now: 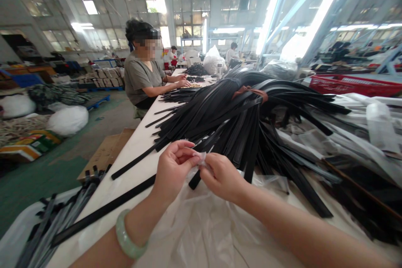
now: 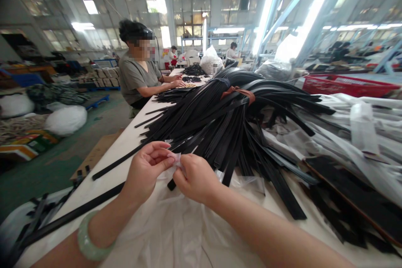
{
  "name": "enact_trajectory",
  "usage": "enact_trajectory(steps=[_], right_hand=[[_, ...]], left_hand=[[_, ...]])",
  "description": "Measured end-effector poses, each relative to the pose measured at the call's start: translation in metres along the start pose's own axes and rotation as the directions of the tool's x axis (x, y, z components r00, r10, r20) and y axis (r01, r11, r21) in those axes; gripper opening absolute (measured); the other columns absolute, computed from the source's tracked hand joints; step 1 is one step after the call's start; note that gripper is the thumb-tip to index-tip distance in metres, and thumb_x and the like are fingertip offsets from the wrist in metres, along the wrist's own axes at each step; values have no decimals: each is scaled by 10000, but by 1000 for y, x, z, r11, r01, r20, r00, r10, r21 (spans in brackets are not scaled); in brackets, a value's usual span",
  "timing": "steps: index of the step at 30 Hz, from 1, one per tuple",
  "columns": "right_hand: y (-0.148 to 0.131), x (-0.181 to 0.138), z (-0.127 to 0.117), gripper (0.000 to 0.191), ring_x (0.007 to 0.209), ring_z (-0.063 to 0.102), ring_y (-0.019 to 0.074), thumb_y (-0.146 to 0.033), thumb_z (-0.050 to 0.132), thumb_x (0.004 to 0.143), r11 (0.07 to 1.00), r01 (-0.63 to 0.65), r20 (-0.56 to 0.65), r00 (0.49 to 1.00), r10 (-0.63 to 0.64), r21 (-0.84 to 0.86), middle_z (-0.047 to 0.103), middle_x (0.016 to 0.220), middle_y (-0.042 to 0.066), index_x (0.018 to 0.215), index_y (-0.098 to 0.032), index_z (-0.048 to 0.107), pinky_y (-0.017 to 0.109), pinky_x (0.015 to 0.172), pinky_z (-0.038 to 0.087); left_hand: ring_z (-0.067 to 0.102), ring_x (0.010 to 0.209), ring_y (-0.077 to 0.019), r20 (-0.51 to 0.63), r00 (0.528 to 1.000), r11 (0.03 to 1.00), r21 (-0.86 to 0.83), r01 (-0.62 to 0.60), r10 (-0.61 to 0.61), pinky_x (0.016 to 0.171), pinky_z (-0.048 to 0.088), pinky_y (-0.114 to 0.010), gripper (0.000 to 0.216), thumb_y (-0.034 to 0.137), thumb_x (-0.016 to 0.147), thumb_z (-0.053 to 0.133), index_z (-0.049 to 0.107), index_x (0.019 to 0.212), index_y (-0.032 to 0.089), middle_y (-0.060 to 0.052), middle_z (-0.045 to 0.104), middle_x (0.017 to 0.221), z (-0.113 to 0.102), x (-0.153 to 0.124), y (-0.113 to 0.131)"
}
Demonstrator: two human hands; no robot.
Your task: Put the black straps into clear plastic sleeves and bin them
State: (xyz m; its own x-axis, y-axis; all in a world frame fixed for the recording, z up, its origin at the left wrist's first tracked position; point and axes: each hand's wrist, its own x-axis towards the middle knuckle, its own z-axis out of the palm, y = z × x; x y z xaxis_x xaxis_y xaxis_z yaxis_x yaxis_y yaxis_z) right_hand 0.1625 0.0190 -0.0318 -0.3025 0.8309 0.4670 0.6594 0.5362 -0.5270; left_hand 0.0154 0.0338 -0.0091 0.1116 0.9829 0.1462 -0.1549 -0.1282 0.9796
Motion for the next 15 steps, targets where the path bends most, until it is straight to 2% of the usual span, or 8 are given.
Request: enact_trajectory(steps=[3,5,7,10,13,15], right_hand=[[-1,1,-4,95,611,475,150,-133,481,736,999,-38,-55,998,36,-33,504,636,7,673,-198,452,274,586,342],[-2,1,-6,40,668,531,165,-169,515,759,999,-38,-101,994,35,-32,579,722,32,794,-176,534,274,620,385],[-5,0,-7,101,709,566,179,-246,550,807,998,-16,-113,994,10,-54,620,787,54,865,-165,571,285,653,415],[-6,-2,-6,235,734,599,200,-405,584,853,994,30,-52,998,-36,-103,653,808,75,856,-170,603,307,679,437],[-7,-4,-4,400,826,638,248,-531,627,817,989,34,-7,999,-35,-145,692,922,117,973,-163,634,338,716,457],[-8,-4,-2,457,861,649,272,-546,643,797,986,14,6,1000,-13,-164,697,971,134,1030,-152,640,355,728,465]], left_hand=[[670,727,-133,-19,1000,1000,15,-8,8,728,540,-239,345,162,616,809,611,899,149,-4,702,754,-1,2,-2],[662,735,-121,-50,998,1000,13,-23,23,741,533,-229,349,152,602,818,613,884,148,-2,697,766,-3,4,-5],[653,739,-117,-66,998,1000,-6,-15,15,743,528,-229,363,156,586,828,616,880,147,1,688,775,-5,7,-8],[642,740,-120,-64,998,1000,-23,13,-14,727,523,-233,357,178,583,832,622,870,148,5,673,767,-7,9,-11],[626,719,-112,-62,998,1000,-7,18,-18,699,512,-218,356,174,573,836,621,856,151,16,658,747,-6,7,-11],[617,703,-106,-49,999,1000,17,17,-16,686,508,-211,357,156,559,838,617,841,152,20,651,736,-4,6,-9]])
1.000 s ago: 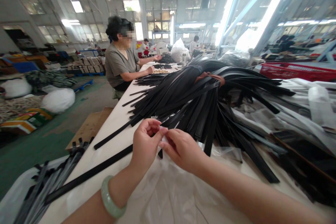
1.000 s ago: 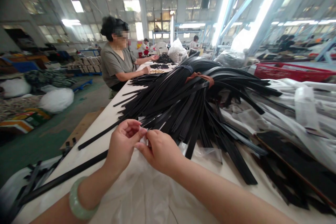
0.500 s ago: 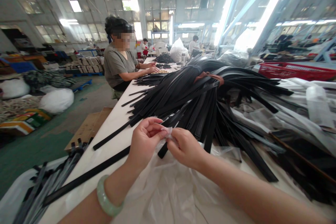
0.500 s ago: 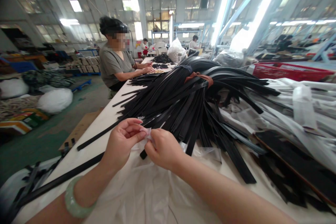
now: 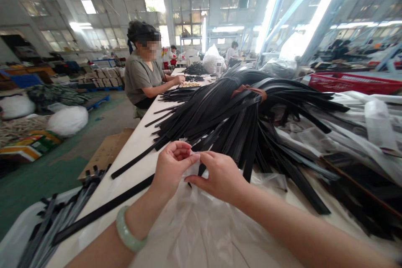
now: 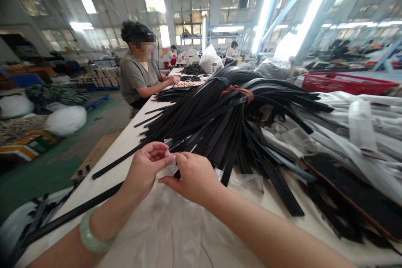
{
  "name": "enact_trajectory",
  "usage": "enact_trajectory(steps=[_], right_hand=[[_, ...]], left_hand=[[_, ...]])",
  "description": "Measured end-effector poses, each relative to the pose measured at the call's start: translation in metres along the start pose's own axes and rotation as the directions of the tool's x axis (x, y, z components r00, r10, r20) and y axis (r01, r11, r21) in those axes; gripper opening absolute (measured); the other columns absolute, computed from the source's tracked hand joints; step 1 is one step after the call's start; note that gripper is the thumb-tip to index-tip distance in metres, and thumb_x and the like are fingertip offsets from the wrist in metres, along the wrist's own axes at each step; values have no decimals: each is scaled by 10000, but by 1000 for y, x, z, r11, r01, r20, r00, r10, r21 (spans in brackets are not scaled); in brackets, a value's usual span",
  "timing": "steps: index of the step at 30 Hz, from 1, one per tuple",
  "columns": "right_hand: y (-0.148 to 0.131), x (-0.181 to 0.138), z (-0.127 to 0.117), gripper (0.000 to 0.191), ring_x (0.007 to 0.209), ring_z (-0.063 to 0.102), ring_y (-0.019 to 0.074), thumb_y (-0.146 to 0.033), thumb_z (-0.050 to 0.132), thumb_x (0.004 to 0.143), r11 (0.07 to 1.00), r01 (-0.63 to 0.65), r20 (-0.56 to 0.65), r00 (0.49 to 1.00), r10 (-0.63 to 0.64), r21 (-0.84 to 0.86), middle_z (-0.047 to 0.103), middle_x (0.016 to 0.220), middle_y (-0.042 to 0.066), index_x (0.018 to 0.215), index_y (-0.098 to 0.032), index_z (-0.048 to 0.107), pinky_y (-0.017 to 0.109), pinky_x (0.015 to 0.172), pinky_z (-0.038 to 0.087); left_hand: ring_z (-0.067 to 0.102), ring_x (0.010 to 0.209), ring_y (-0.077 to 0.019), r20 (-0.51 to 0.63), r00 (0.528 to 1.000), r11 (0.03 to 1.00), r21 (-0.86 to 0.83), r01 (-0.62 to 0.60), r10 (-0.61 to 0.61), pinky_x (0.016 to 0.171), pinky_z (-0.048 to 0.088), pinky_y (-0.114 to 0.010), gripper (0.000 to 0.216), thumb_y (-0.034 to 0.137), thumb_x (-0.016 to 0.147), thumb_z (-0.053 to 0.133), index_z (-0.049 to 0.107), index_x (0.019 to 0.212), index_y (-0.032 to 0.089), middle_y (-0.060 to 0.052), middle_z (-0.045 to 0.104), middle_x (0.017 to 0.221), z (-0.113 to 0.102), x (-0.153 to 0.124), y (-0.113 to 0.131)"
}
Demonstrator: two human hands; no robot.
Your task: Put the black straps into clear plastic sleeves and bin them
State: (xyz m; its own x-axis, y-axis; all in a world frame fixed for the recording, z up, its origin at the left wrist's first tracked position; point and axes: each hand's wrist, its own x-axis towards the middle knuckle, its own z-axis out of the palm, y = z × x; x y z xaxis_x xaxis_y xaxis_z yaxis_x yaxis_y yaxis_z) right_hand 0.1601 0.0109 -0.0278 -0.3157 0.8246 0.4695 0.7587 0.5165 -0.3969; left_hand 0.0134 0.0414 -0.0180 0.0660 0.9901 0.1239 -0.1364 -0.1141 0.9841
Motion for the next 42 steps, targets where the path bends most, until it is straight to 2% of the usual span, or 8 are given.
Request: enact_trajectory(steps=[7,10,17,21,26,33,39,42], right_hand=[[-1,2,5,48,691,610,179,-203,589,777,978,-142,-54,987,152,151,661,741,34,802,-184,624,274,639,431],[6,4,8,78,654,589,154,-132,556,764,946,-188,-78,973,215,262,643,703,15,781,-186,609,249,609,424],[12,7,10,85,677,625,146,-141,566,781,824,-209,33,974,226,527,671,751,24,825,-177,629,245,624,479],[3,6,14,185,630,592,138,-333,688,760,647,-304,208,952,222,699,646,709,16,788,-162,624,225,534,447],[1,6,19,260,528,449,101,-391,664,755,561,-330,230,943,242,759,528,571,-25,635,-166,611,225,477,319],[6,6,17,228,497,392,95,-251,628,742,722,-302,51,936,348,622,477,511,-25,538,-164,578,228,461,281],[22,17,-2,351,470,431,102,-419,686,787,906,-259,25,964,266,336,515,491,-22,547,-178,598,235,451,281],[54,27,-25,369,534,530,145,-441,609,860,937,-348,-175,922,346,22,613,574,38,602,-180,645,261,505,332]], left_hand=[[629,674,-121,-2,1000,998,54,-17,18,675,517,-233,382,144,532,841,609,836,158,20,656,715,4,-4,2],[670,785,-159,32,999,999,50,-5,4,753,528,-267,371,177,578,826,628,891,148,-36,713,825,4,-5,4],[676,680,-171,0,1000,977,215,3,-3,689,501,-272,356,218,657,761,641,984,142,-15,708,680,-4,3,8],[654,632,-153,-26,999,992,123,26,-23,650,500,-256,344,201,594,793,625,891,154,19,671,625,-5,3,6],[566,546,-100,22,997,997,48,68,-70,561,446,-206,340,157,556,802,559,794,171,61,604,573,-4,-1,4],[623,772,-144,164,984,994,99,55,-71,720,480,-249,512,182,578,812,563,1024,160,0,666,807,-3,1,4],[585,610,-126,45,999,985,170,22,-30,618,437,-231,442,265,623,792,542,973,162,35,626,640,-12,12,3],[518,542,-100,-2,999,979,199,-48,49,566,400,-216,430,272,584,810,542,905,173,79,544,588,-18,19,4]])
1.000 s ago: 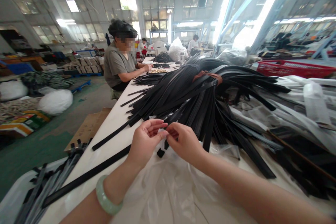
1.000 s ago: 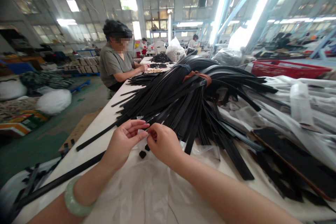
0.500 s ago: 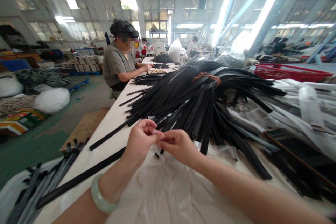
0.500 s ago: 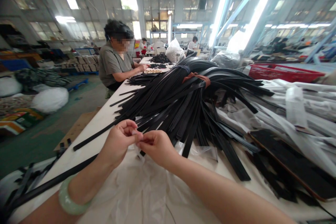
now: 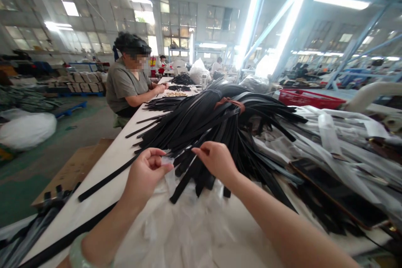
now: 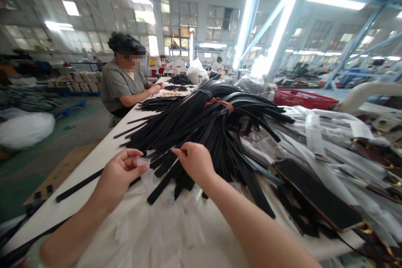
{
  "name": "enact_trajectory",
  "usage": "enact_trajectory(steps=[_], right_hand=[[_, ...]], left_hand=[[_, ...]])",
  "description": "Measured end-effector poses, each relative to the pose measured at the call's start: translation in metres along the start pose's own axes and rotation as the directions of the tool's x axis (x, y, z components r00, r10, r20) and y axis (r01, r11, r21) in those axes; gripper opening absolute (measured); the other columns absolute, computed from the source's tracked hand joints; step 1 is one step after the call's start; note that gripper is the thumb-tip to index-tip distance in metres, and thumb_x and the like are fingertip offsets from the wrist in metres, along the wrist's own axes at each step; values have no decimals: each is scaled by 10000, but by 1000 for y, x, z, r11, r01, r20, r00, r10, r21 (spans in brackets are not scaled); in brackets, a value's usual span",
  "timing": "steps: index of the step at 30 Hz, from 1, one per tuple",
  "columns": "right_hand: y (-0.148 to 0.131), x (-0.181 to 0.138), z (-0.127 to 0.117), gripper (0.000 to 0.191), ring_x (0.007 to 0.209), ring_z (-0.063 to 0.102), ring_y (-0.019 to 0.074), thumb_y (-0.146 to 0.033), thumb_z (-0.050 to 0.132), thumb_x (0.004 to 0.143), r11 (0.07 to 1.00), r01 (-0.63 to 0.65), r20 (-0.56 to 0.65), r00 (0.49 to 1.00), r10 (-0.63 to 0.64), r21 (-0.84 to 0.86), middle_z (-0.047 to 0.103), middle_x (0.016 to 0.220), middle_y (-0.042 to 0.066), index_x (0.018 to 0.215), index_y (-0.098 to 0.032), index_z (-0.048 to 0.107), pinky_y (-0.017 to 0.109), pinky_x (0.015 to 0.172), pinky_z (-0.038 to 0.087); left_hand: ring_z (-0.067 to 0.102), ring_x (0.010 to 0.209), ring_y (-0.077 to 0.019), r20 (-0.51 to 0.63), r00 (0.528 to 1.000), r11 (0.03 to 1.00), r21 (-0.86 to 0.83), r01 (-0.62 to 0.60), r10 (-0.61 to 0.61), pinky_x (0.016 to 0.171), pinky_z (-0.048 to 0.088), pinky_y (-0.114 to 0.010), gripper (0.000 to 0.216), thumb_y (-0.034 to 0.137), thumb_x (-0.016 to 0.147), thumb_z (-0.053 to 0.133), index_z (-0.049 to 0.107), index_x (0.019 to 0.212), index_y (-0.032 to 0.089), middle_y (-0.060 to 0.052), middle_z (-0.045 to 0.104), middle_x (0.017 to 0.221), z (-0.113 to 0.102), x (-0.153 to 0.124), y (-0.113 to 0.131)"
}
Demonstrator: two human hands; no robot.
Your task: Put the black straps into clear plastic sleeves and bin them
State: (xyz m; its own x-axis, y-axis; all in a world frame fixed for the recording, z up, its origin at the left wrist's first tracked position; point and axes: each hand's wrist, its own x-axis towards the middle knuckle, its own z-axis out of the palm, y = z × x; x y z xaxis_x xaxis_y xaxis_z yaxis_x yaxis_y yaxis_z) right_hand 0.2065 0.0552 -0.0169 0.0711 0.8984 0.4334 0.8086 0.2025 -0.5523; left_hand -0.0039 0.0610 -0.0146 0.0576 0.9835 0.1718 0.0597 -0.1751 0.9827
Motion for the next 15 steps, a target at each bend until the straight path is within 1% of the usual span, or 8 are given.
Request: enact_trajectory(steps=[3,5,7,9,10,11,13,15], right_hand=[[28,20,-15,432,572,589,186,-440,607,854,947,-152,-72,988,137,-284,632,581,97,515,-173,609,281,533,356],[36,26,-17,472,547,594,184,-453,616,842,942,-204,-36,979,202,-266,610,523,89,462,-177,568,275,531,373],[33,26,-12,394,498,576,157,-411,630,843,974,-221,29,974,223,-55,598,495,53,535,-166,600,251,504,385],[22,23,-5,253,445,546,118,-360,614,870,893,-316,205,944,260,320,614,518,21,740,-147,659,208,441,382],[16,20,-1,231,426,536,100,-350,589,895,761,-426,353,895,274,490,630,542,17,848,-137,661,183,410,379],[9,16,2,247,418,536,85,-351,553,924,583,-561,517,814,263,588,649,570,24,928,-124,650,159,388,382],[-4,9,8,305,426,562,73,-356,490,966,271,-772,752,629,196,575,677,602,59,975,-86,633,122,371,402],[-13,3,13,329,427,586,78,-334,475,979,152,-852,838,521,162,501,680,586,89,944,-47,631,108,359,419]], left_hand=[[504,543,-102,-7,996,988,122,-91,92,581,402,-226,385,264,606,791,548,893,183,92,504,590,-2,1,-1],[566,624,-130,26,987,954,251,-161,160,669,433,-257,352,240,647,757,551,928,194,73,559,639,0,-2,-2],[619,737,-159,61,970,898,368,-241,235,787,438,-293,311,214,693,711,553,961,206,52,617,695,3,-7,-1],[638,804,-174,87,953,850,433,-299,291,850,428,-311,284,210,723,680,553,977,216,43,647,727,6,-11,2],[642,811,-176,92,947,836,451,-314,307,853,428,-309,279,215,729,673,554,981,221,44,653,732,7,-12,3],[645,811,-176,96,944,827,461,-322,314,846,431,-304,277,223,732,671,554,983,226,45,657,736,8,-12,4],[648,813,-176,100,946,822,472,-319,310,835,435,-295,279,242,732,671,560,988,227,40,667,758,6,-11,6],[645,787,-181,108,962,821,503,-272,252,802,439,-292,328,255,729,666,571,1041,214,32,668,755,0,-6,6]])
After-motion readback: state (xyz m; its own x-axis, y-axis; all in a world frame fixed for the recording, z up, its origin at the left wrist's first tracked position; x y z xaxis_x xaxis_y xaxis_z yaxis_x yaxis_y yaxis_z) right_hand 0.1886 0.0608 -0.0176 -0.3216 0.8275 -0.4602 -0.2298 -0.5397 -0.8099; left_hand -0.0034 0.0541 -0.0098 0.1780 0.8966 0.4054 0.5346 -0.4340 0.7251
